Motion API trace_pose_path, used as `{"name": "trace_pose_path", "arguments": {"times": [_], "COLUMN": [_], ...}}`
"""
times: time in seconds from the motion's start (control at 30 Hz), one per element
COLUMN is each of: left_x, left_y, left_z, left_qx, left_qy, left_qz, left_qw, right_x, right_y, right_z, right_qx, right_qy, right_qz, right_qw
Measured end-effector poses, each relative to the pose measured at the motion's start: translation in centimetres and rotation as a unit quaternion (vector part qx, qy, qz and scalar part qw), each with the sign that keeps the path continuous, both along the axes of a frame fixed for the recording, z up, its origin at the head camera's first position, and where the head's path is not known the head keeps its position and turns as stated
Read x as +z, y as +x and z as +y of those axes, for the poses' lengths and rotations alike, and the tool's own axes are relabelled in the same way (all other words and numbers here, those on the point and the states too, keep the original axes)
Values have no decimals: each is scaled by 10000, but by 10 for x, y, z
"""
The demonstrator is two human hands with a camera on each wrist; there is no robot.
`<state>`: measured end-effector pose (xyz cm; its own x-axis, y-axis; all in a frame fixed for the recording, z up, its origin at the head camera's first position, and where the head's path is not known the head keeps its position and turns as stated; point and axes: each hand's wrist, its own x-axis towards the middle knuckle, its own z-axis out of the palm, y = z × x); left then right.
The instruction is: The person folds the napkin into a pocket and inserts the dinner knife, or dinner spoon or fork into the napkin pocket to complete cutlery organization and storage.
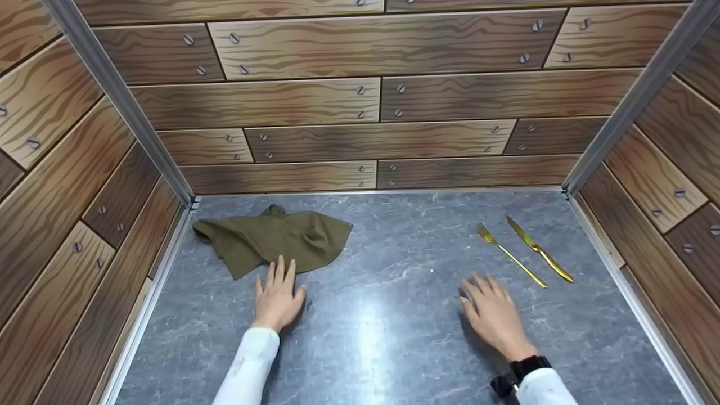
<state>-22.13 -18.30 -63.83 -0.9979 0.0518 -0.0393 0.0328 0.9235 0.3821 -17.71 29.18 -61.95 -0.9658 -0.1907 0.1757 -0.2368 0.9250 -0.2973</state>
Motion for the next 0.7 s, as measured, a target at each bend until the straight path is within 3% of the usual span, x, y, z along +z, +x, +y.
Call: {"name": "trace_pose_path", "arguments": {"times": [0.17, 0.27, 0.5, 0.7], "left_x": [-4, -1, 11, 20], "left_y": [-11, -10, 4, 20], "left_z": [0, 9, 48, 84], "left_qx": [-138, -423, -1116, -1764], "left_qy": [-278, -505, -1000, -1186], "left_qz": [-364, -244, -65, 231], "left_qw": [9989, 9975, 9887, 9769], "right_x": [-6, -9, -10, -8], "right_y": [-4, -5, -9, -15], "right_z": [-8, -11, -20, -38], "right_qx": [107, 147, 310, 687], "right_qy": [8, 23, 14, 11], "right_qz": [-17, -28, -52, -9], "right_qw": [9999, 9999, 9995, 9976]}}
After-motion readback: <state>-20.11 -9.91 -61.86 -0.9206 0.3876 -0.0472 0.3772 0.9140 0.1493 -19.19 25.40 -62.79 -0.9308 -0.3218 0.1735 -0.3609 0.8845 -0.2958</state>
